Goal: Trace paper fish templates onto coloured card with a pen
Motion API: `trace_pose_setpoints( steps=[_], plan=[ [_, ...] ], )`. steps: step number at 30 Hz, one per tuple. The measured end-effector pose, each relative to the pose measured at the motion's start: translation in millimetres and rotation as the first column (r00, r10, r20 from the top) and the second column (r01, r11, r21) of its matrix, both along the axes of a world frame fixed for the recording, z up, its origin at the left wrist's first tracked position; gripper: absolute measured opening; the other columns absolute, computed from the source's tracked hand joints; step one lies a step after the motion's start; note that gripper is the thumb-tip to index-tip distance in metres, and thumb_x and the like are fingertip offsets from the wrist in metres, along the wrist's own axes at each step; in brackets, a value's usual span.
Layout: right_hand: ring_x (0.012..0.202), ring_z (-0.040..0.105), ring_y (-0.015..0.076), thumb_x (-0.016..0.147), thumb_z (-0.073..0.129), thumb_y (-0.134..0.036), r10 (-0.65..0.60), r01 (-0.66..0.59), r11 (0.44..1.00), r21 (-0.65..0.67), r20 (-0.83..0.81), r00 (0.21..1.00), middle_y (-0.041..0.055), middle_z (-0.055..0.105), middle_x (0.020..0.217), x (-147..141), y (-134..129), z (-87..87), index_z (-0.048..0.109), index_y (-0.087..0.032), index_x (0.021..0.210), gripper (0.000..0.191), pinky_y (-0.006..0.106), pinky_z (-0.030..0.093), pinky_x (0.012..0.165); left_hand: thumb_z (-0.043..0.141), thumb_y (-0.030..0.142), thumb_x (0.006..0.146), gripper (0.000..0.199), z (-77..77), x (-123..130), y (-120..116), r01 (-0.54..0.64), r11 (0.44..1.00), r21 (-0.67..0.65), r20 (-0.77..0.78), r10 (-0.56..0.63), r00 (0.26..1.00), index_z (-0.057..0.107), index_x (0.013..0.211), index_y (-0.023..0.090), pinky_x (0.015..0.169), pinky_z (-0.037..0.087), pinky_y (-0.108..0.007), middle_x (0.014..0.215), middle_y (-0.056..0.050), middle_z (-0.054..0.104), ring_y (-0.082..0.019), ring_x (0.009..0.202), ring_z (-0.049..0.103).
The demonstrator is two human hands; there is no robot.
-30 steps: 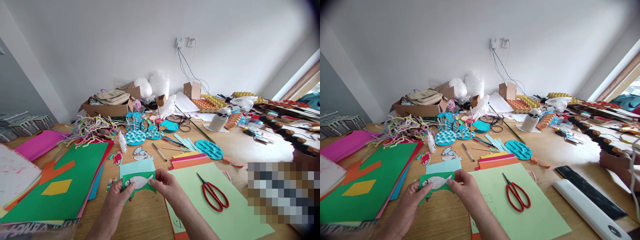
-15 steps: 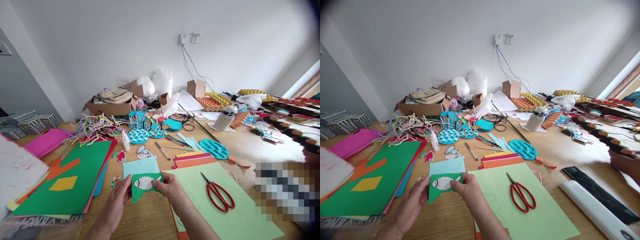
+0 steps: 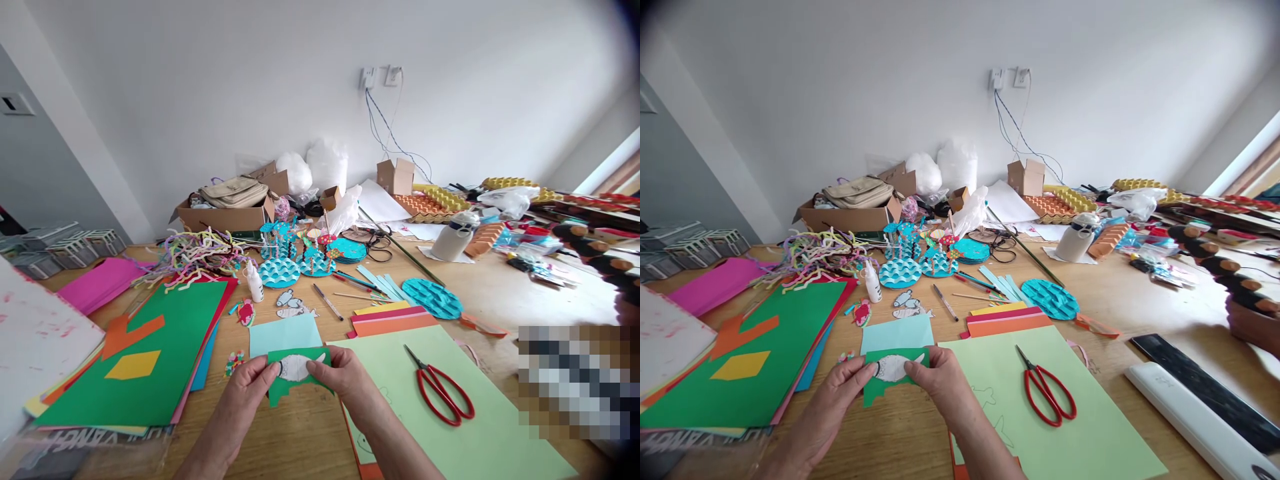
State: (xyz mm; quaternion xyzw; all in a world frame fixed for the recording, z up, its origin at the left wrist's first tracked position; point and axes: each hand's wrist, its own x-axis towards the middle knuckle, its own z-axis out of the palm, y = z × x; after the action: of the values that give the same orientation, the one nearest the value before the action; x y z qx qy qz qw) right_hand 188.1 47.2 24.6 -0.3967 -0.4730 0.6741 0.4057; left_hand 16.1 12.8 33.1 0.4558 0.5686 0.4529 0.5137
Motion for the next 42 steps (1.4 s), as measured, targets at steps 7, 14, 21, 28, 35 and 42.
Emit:
trace_pose_setpoints(
  steps=[7,14,21,28,35,42],
  plan=[
    [0.06,0.054,0.0167,0.052,0.07,-0.058,-0.002,0.002,1.0,-0.006,0.004,1.0,0.0024,0.063,0.062,-2.0,0.0,-3.2,0.067,-0.016,0.064,0.044,0.029,0.042,0.064,0.06,0.051,0.068,0.034,-2.1,-1.1,0.7,0.005,1.0,0.029,-0.059,-0.004,0.998,0.056,0.056,0.019,0.063,0.039,-0.024,0.063,0.0,0.054,-0.019,0.072,0.049],
    [0.059,0.051,0.0144,0.054,0.072,-0.052,0.011,-0.011,1.0,-0.008,-0.023,1.0,-0.0003,0.058,0.058,-4.7,-4.2,-1.0,0.063,-0.016,0.06,0.037,0.027,0.039,0.062,0.061,0.053,0.069,0.033,2.6,-2.3,-2.8,0.1,0.993,-0.06,0.202,-0.086,0.976,0.063,0.076,0.02,0.066,0.041,-0.025,0.068,0.001,0.057,-0.018,0.072,0.052],
    [0.05,0.036,0.0081,0.06,0.068,-0.039,0.032,-0.037,0.999,0.038,0.131,0.991,-0.0042,0.047,0.051,-8.0,-4.7,-8.0,0.051,-0.016,0.055,0.029,0.022,0.029,0.05,0.069,0.043,0.065,0.031,-2.4,-11.9,6.0,0.25,0.963,-0.097,0.173,-0.231,0.957,0.06,0.083,0.018,0.065,0.037,-0.023,0.075,0.001,0.058,-0.015,0.073,0.049],
    [0.05,0.031,0.0082,0.063,0.062,-0.038,0.01,-0.034,0.995,0.095,0.235,0.972,-0.0045,0.041,0.051,-6.6,-3.5,-7.8,0.047,-0.017,0.054,0.028,0.022,0.024,0.048,0.065,0.041,0.064,0.024,0.4,-9.8,13.9,0.255,0.965,-0.061,-0.077,-0.259,0.963,0.059,0.067,0.017,0.057,0.031,-0.022,0.06,0.003,0.05,-0.014,0.061,0.042],
    [0.055,0.036,0.01,0.066,0.063,-0.048,-0.064,0.054,0.996,0.075,0.144,0.988,-0.0034,0.045,0.056,9.1,-0.5,4.8,0.05,-0.017,0.058,0.034,0.023,0.027,0.052,0.065,0.045,0.063,0.031,-22.7,-20.7,24.4,0.227,0.973,-0.037,-0.068,-0.229,0.971,0.06,0.073,0.016,0.058,0.032,-0.023,0.063,0.003,0.053,-0.014,0.061,0.044],
    [0.059,0.042,0.0117,0.064,0.067,-0.045,-0.021,0.013,0.997,0.075,0.112,0.994,-0.002,0.052,0.062,3.3,-3.6,-2.9,0.057,-0.017,0.068,0.03,0.023,0.032,0.056,0.064,0.04,0.065,0.024,-10.5,-10.3,19.1,0.242,0.969,-0.045,-0.08,-0.245,0.966,0.058,0.068,0.017,0.055,0.032,-0.022,0.06,0.004,0.049,-0.013,0.06,0.042]
  ],
)
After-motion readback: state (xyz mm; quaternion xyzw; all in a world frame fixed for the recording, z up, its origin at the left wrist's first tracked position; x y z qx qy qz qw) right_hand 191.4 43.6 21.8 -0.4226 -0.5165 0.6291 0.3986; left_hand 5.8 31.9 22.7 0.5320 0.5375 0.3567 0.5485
